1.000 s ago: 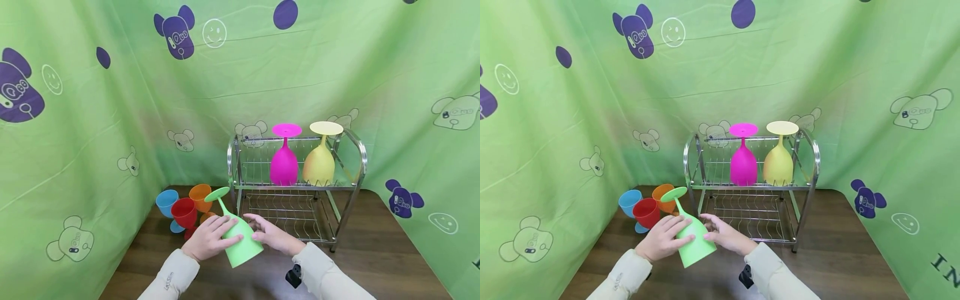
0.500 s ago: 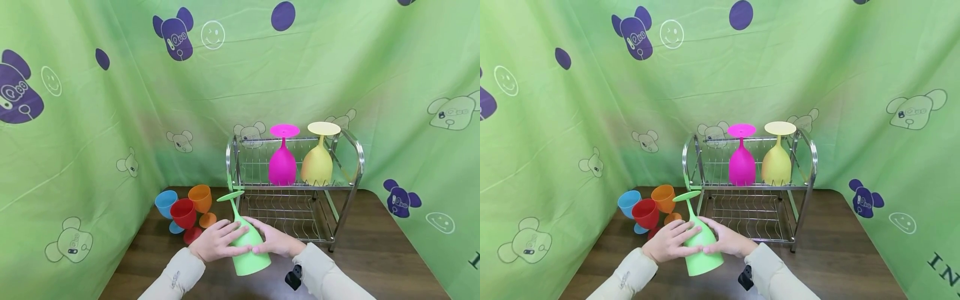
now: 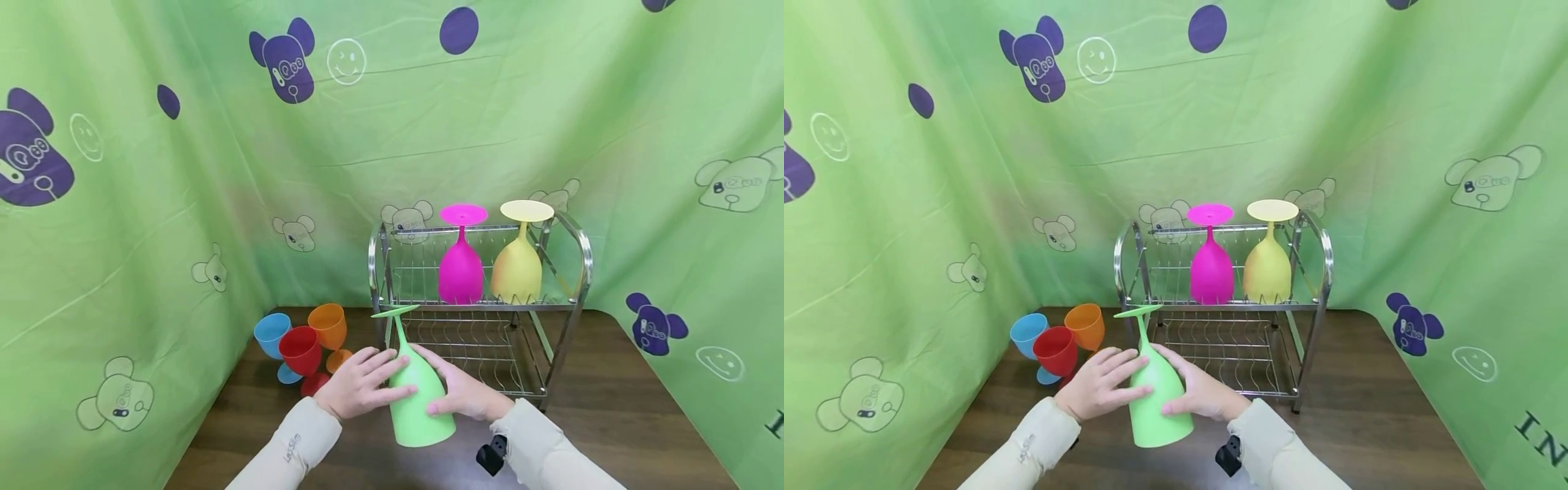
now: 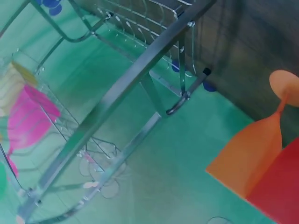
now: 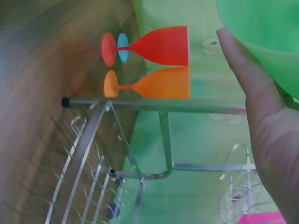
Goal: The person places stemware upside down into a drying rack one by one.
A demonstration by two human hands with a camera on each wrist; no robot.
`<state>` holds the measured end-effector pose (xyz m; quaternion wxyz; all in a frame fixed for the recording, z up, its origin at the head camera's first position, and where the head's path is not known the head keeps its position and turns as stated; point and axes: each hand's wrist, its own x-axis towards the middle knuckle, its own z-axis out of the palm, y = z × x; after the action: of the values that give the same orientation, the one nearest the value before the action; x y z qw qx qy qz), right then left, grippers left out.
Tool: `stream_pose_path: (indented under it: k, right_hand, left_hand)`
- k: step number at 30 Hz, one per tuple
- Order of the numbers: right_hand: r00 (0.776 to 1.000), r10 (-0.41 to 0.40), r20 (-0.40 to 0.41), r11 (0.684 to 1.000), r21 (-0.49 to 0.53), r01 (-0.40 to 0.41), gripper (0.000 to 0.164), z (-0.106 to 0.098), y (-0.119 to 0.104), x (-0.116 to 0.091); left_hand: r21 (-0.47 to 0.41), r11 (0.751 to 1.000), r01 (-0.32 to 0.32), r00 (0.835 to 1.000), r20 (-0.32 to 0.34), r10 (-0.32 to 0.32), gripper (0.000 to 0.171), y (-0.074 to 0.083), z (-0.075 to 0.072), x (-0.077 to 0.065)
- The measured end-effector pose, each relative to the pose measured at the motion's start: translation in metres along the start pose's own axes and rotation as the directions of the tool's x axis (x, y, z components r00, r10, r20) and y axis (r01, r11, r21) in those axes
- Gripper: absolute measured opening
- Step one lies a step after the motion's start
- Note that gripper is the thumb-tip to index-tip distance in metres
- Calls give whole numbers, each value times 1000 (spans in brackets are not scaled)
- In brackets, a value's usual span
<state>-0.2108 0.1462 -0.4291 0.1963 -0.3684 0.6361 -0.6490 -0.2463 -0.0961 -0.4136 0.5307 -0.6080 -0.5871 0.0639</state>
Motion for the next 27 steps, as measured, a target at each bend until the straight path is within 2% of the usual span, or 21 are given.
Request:
stream_pose_path:
  k: [2, 3, 4, 5, 6, 8, 11, 14, 15, 17, 19, 20, 21, 22, 23, 24, 27]
  right_hand:
    - [1000, 4, -26, 999, -32, -4, 104, -2, -4, -1]
    - [999, 5, -42, 999, -44, -7, 104, -2, -6, -2]
    - [998, 7, -59, 998, -60, -11, 104, -2, -8, -2]
    - [997, 7, -74, 997, -71, -12, 103, -3, -10, -2]
    - [996, 8, -89, 997, -78, -15, 103, -3, -13, -2]
    - [993, 2, -119, 994, -105, -14, 103, -4, -19, -2]
    - [985, -22, -172, 987, -161, -6, 104, -6, -26, -3]
    - [971, -65, -231, 980, -197, 19, 105, -6, -28, -4]
    - [964, -82, -253, 979, -202, 30, 106, -6, -28, -5]
    - [950, -113, -291, 977, -207, 53, 106, -5, -28, -6]
    - [934, -132, -331, 971, -232, 56, 106, -4, -28, -6]
    - [928, -140, -346, 966, -253, 51, 105, -3, -29, -5]
    - [922, -145, -358, 960, -278, 42, 105, -2, -30, -5]
    - [919, -144, -367, 952, -304, 27, 105, -1, -31, -4]
    - [916, -146, -374, 942, -336, 13, 105, -1, -33, -3]
    - [914, -149, -378, 930, -368, 0, 105, 0, -36, -2]
    - [909, -165, -382, 900, -436, -20, 106, -1, -45, -1]
  left_hand:
    - [-31, 992, 120, 991, -58, -122, 18, -1, 1, 1]
    - [-63, 980, 191, 977, -84, -196, 17, -1, 1, 2]
    - [-105, 958, 265, 955, -108, -276, 19, -1, 0, 3]
    - [-151, 929, 338, 925, -127, -358, 22, 0, 0, 5]
    - [-207, 889, 408, 888, -137, -439, 25, 0, -1, 7]
    - [-328, 785, 526, 797, -132, -590, 31, 2, -2, 12]
    - [-474, 590, 653, 636, -80, -768, 31, 4, -2, 18]
    - [-563, 375, 737, 457, 6, -889, 37, 5, 0, 23]
    - [-583, 292, 758, 388, 43, -921, 41, 6, 2, 24]
    - [-606, 112, 788, 233, 124, -965, 48, 7, 7, 24]
    - [-617, -70, 784, 76, 207, -975, 51, 6, 15, 23]
    - [-620, -151, 770, 7, 245, -970, 52, 6, 20, 22]
    - [-618, -221, 754, -54, 278, -959, 54, 5, 24, 20]
    - [-617, -276, 737, -99, 305, -947, 55, 4, 29, 17]
    - [-621, -314, 718, -126, 327, -936, 55, 3, 33, 15]
    - [-625, -341, 702, -142, 347, -927, 55, 2, 37, 13]
    - [-639, -395, 660, -167, 389, -906, 49, 2, 47, 10]
